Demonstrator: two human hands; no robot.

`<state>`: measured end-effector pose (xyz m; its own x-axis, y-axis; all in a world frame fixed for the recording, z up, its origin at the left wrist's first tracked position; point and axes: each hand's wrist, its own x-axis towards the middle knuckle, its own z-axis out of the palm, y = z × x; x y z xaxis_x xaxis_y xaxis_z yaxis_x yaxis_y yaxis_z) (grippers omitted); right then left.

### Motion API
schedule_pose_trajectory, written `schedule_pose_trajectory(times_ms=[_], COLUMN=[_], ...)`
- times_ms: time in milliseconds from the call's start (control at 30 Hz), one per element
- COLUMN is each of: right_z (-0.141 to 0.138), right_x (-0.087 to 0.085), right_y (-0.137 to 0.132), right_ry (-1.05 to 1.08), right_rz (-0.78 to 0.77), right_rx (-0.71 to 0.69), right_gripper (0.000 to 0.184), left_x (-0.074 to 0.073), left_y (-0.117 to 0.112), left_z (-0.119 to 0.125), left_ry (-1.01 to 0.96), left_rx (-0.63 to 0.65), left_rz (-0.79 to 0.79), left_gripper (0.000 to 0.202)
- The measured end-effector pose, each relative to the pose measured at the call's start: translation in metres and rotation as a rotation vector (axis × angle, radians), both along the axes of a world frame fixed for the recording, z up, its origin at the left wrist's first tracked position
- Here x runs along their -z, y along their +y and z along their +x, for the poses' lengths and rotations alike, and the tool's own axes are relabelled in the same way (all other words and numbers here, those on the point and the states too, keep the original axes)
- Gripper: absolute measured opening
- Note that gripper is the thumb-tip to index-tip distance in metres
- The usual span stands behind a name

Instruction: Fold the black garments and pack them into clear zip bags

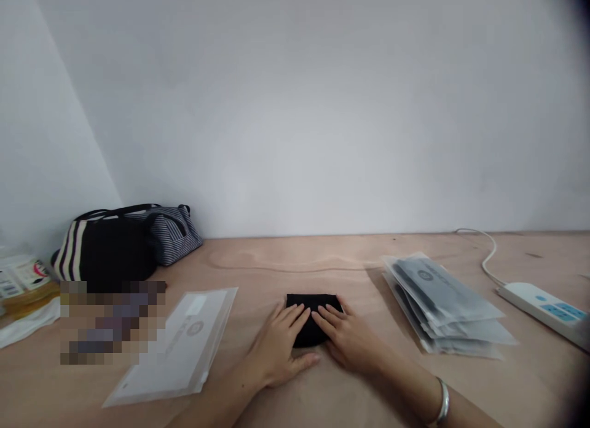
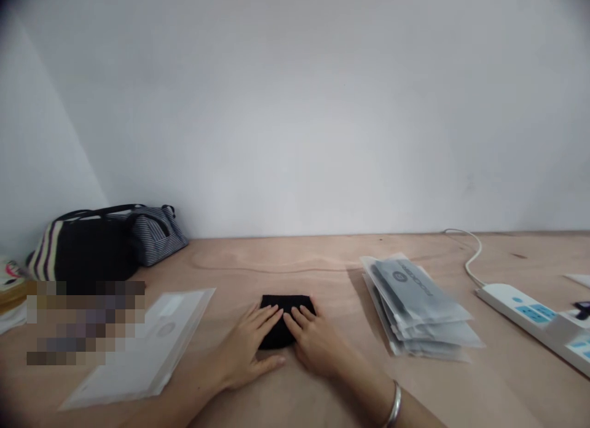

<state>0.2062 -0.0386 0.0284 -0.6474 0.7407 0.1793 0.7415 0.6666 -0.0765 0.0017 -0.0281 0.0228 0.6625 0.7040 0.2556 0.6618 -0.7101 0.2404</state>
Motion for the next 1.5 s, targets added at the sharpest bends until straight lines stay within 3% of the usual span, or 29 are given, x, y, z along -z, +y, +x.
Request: schedule_pose_trajectory(times_ms=[167, 267, 367, 433, 500, 567, 633, 733, 800, 900, 1000, 1100, 1167, 1267, 1367, 1500], right_z=[0.004, 0.009, 0.012, 0.013, 0.014, 0.014, 0.012, 0.009, 0.007, 0.004, 0.0, 0.001, 0.005, 0.018, 0.029, 0.031], right_x=[-0.012, -0.02, -0.016, -0.009, -0.004, -0.004, -0.008, -0.013, -0.012, -0.009, -0.009, -0.017, -0.026, -0.037, -0.036, -0.018], right_y=[-0.003, 0.004, 0.014, 0.02, 0.022, 0.02, 0.014, 0.004, 0.0, -0.003, -0.005, -0.01, -0.013, -0.014, -0.011, -0.005], right_ry=[0.338, 0.662, 0.787, 0.736, 0.638, 0.556, 0.485, 0.282, 0.149, 0.057, 0.047, 0.055, 0.062, 0.086, 0.061, 0.062], right_rz=[-0.091, -0.174, -0.307, -0.258, -0.091, 0.054, 0.105, 0.004, -0.092, -0.154, -0.134, -0.059, -0.015, -0.027, -0.14, -0.247], right_rx=[0.01, 0.117, 0.275, 0.355, 0.369, 0.301, 0.179, -0.022, -0.073, -0.017, 0.132, 0.378, 0.46, 0.265, -0.008, -0.011], right_gripper=[0.053, 0.041, 0.031, 0.025, 0.021, 0.021, 0.028, 0.045, 0.052, 0.053, 0.053, 0.06, 0.062, 0.06, 0.077, 0.083], left_x=[-0.021, -0.029, -0.024, -0.015, -0.008, -0.003, 0.0, 0.009, 0.015, 0.013, -0.007, -0.031, -0.04, -0.039, -0.032, -0.027], left_y=[-0.003, 0.003, 0.013, 0.017, 0.018, 0.016, 0.014, 0.014, 0.016, 0.018, 0.018, 0.016, 0.013, 0.008, 0.008, 0.012], left_z=[-0.001, -0.002, 0.0, 0.002, 0.004, 0.003, 0.002, 0.001, 0.0, -0.002, -0.016, -0.044, -0.068, -0.099, -0.113, -0.091], left_ry=[-0.171, -0.434, -0.597, -0.613, -0.586, -0.503, -0.356, -0.116, -0.014, 0.015, 0.04, 0.205, 0.337, 0.428, 0.396, 0.311], left_rx=[0.0, -0.021, -0.088, -0.191, -0.279, -0.271, -0.2, -0.091, -0.09, -0.194, -0.383, -0.664, -0.802, -0.862, -0.814, -0.71], left_rz=[-0.074, -0.328, -0.529, -0.495, -0.311, -0.091, 0.066, 0.066, 0.052, 0.143, 0.235, 0.202, 0.138, 0.034, -0.02, -0.031], left_gripper=[0.054, 0.046, 0.036, 0.034, 0.035, 0.034, 0.034, 0.041, 0.044, 0.043, 0.033, 0.026, 0.032, 0.041, 0.032, 0.027])
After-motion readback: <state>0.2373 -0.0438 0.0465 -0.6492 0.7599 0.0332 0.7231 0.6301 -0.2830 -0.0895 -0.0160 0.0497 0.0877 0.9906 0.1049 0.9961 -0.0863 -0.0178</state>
